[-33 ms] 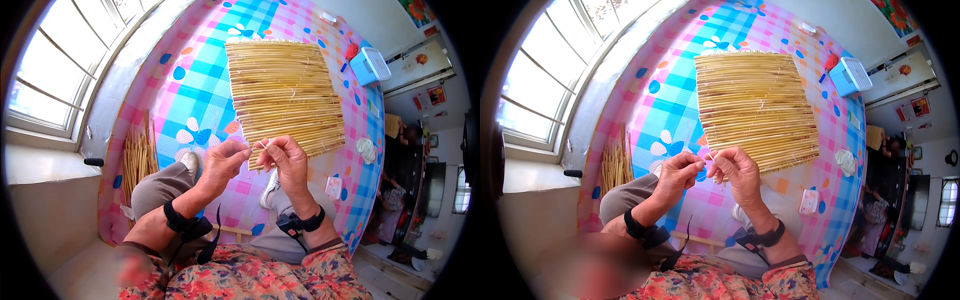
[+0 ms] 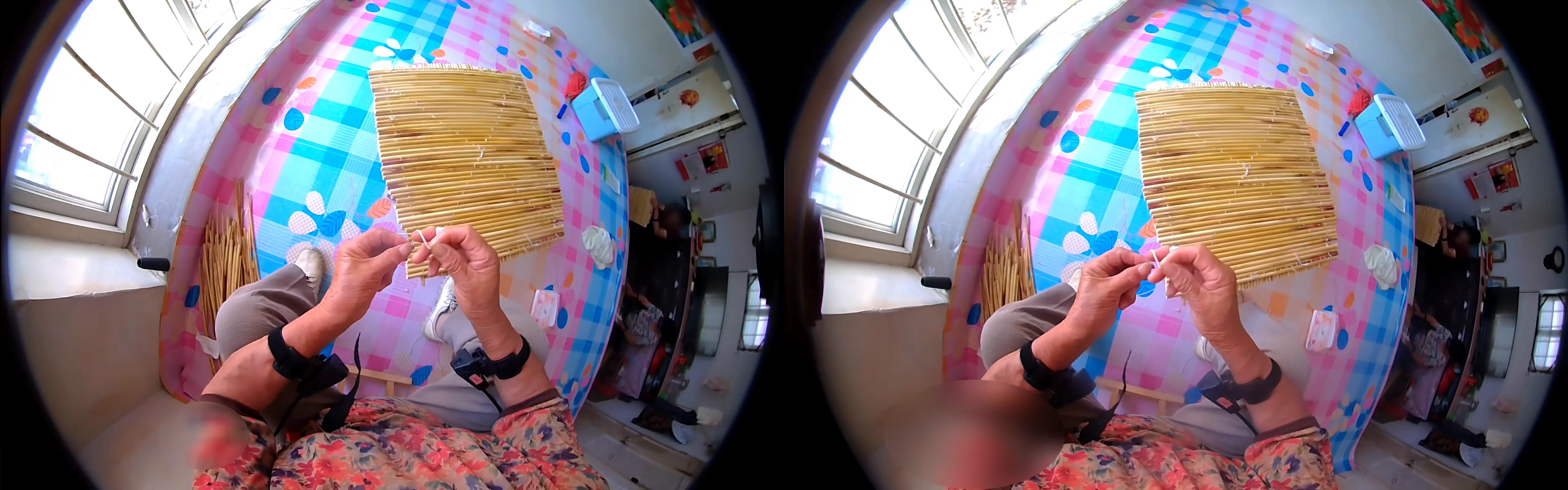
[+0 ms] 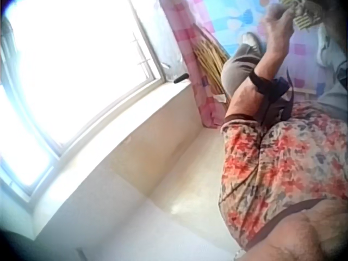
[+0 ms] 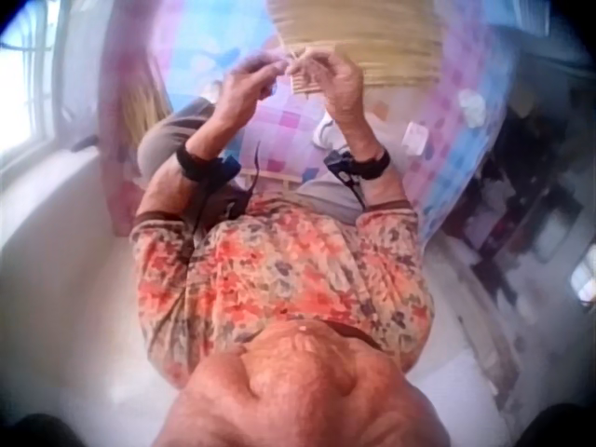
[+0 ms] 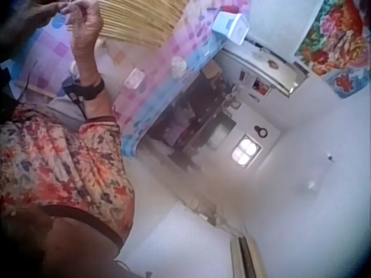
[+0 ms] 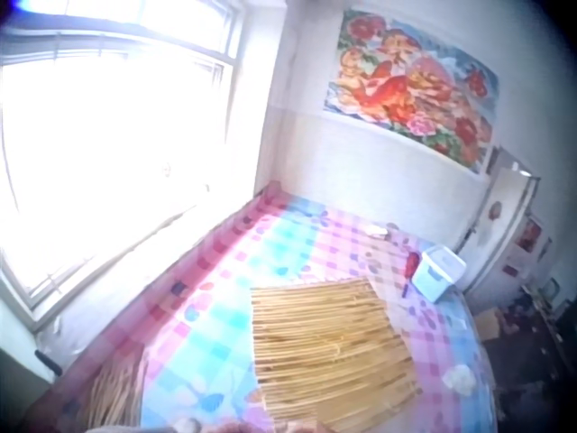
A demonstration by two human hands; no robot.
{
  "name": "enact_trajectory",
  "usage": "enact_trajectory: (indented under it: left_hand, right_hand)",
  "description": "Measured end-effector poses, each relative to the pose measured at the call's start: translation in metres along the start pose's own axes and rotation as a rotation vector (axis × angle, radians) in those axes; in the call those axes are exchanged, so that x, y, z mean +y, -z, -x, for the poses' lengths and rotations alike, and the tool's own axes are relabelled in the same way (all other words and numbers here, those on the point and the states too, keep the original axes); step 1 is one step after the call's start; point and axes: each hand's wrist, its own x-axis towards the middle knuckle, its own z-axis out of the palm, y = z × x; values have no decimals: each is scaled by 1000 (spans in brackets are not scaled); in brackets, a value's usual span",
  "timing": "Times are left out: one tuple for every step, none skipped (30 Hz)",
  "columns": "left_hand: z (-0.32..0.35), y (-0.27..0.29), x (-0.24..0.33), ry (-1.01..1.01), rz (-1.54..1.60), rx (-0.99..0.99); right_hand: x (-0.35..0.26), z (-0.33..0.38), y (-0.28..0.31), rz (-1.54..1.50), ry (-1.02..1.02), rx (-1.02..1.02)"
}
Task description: The person assembles a bamboo mat by hand. They align multiple bamboo sticks on a workspace, use scissors to cut string, and thread the string through the sticks using a needle to bind them together.
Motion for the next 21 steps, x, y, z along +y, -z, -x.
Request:
enact_trajectory:
  left_hand:
    - [1, -1, 3, 2, 18, 0]
    - [1, -1, 3, -17, 9, 1]
    - [1, 0, 3, -34, 1, 3]
    - [2, 1, 3, -52, -7, 5]
    - [2, 1, 2, -69, -35, 17]
    - [3, 2, 0, -87, -63, 32]
    - [4, 2, -1, -104, -92, 47]
    - [5, 3, -1, -102, -90, 50]
    - [6, 2, 0, -99, -87, 48]
    - [7, 2, 1, -96, -85, 47]
    - [7, 2, 2, -87, -84, 45]
    - [8, 3, 3, -80, -84, 44]
    - [8, 3, 5, -73, -84, 44]
    - [8, 4, 6, -83, -102, 39]
    - [9, 4, 7, -93, -121, 35]
    - [9, 4, 9, -103, -140, 32]
    - [10, 4, 10, -114, -154, 38]
    - [10, 2, 13, -125, -167, 42]
    - [10, 1, 14, -136, -180, 47]
    - [9, 2, 14, -99, -175, 38]
    - [8, 4, 13, -62, -172, 29]
  right_hand:
    - [0, 0, -1, 197, 112, -44]
    - [-2, 0, -3, 394, 224, -88]
    - [-4, 0, -5, 590, 335, -131]
    - [-4, -1, -7, 632, 365, -116]
    - [-4, -2, -8, 650, 380, -124]
    - [-3, -3, -7, 667, 396, -134]
    - [-3, -5, -7, 683, 412, -143]
    - [-2, -6, -7, 722, 461, -147]
    - [-3, -8, -8, 764, 510, -147]
    - [-4, -9, -8, 805, 560, -147]
    - [-4, -11, -7, 820, 561, -154]
    - [-3, -12, -7, 833, 565, -162]
    - [-3, -12, -7, 845, 568, -169]
    - [-3, -12, -8, 841, 557, -164]
    - [-4, -11, -8, 836, 544, -158]
    - [-4, -11, -9, 831, 532, -153]
    - [-2, -11, -9, 832, 537, -154]
    - [-1, -11, -9, 836, 543, -154]
    - [0, -12, -9, 839, 548, -154]
    - [0, -12, -10, 871, 578, -149]
    - [1, -12, -11, 900, 609, -143]
